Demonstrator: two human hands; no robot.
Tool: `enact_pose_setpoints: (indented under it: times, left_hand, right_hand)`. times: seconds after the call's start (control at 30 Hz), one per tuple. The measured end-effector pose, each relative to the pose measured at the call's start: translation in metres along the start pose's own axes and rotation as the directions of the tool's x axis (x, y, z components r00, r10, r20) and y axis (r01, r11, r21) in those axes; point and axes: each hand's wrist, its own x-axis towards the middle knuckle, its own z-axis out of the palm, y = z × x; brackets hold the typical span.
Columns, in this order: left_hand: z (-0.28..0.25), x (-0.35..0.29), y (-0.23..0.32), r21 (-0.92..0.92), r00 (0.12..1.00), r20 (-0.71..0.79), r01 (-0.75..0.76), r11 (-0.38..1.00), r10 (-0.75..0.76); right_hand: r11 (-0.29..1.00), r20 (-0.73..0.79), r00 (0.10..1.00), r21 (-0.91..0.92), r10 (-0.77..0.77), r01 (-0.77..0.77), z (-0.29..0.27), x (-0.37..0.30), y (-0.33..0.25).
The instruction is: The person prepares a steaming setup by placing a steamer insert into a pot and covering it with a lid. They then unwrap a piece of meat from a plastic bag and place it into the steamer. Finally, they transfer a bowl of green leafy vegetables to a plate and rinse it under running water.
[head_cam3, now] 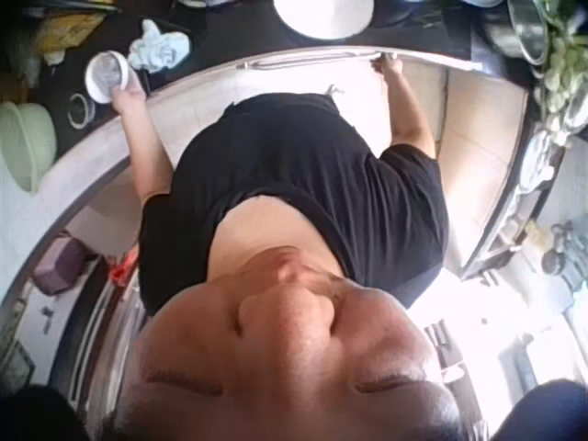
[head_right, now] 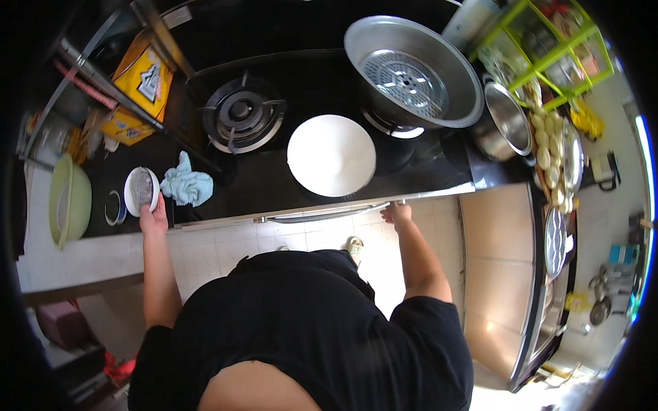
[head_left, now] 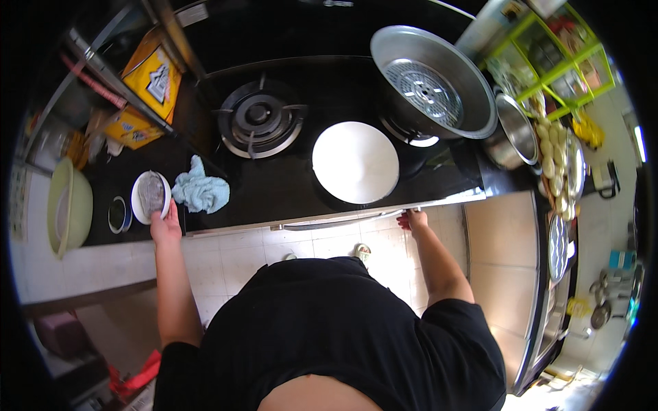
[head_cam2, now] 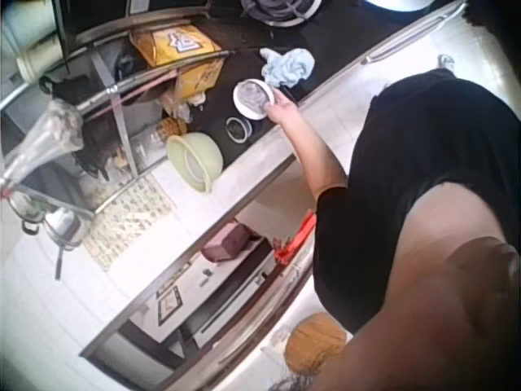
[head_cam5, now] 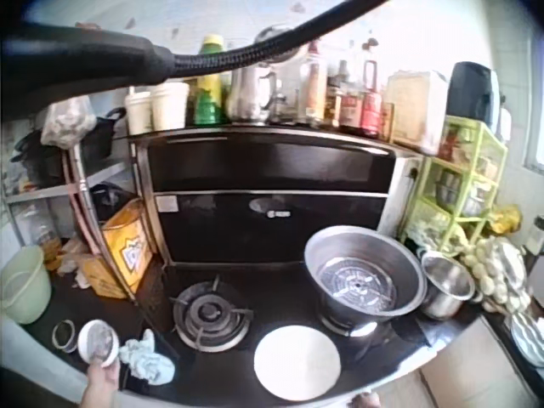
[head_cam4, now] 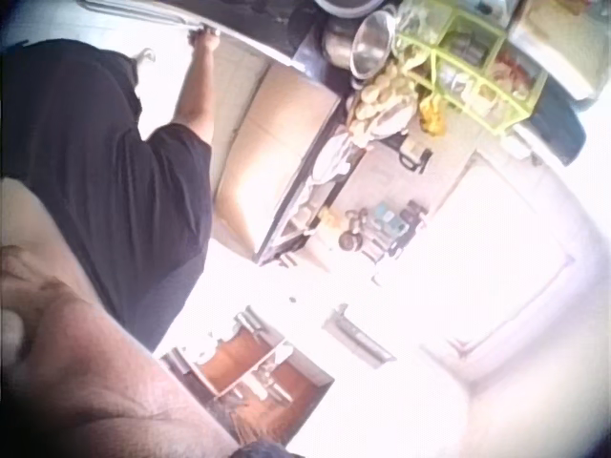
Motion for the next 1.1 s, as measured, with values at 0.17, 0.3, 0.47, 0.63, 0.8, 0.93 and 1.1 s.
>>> enact_pose_setpoints:
  times: [0.17, 0.3, 0.47, 0.63, 0.8, 0.93, 1.1]
  left_hand:
    - [0.035, -0.082, -0.014, 0.085, 0.970, 0.137, 0.191, 0.978, -0.201]
    - [0.073, -0.165, -0.031, 0.332, 0.882, 0.303, 0.258, 0.907, -0.362]
    - [0.100, -0.240, -0.059, 0.575, 0.670, 0.451, 0.286, 0.766, -0.589]
    - [0.143, -0.301, -0.093, 0.748, 0.492, 0.417, 0.291, 0.596, -0.764]
    - [0.184, -0.349, -0.137, 0.836, 0.427, 0.376, 0.227, 0.500, -0.823]
    - [0.205, -0.370, -0.176, 0.855, 0.411, 0.350, 0.226, 0.466, -0.842]
    - [0.218, -0.384, -0.222, 0.876, 0.405, 0.295, 0.247, 0.414, -0.865]
  right_hand:
    - [0.998, 0.015, 0.999, -0.050, 0.031, -0.030, -0.005, 0.003, 0.001]
    - [0.996, 0.077, 0.997, -0.081, 0.031, -0.025, -0.012, 0.000, -0.003]
    - [0.999, 0.149, 0.989, -0.051, 0.021, -0.014, -0.015, 0.000, -0.003]
    - [1.000, 0.226, 0.974, 0.002, 0.005, -0.006, -0.020, 0.009, 0.003]
    - [0.997, 0.293, 0.956, -0.067, -0.002, 0.023, -0.025, 0.008, -0.003]
    - [0.993, 0.376, 0.925, -0.069, -0.058, 0.091, -0.034, 0.009, -0.004]
    - [0.991, 0.472, 0.881, -0.105, -0.027, 0.087, -0.043, 0.014, -0.004]
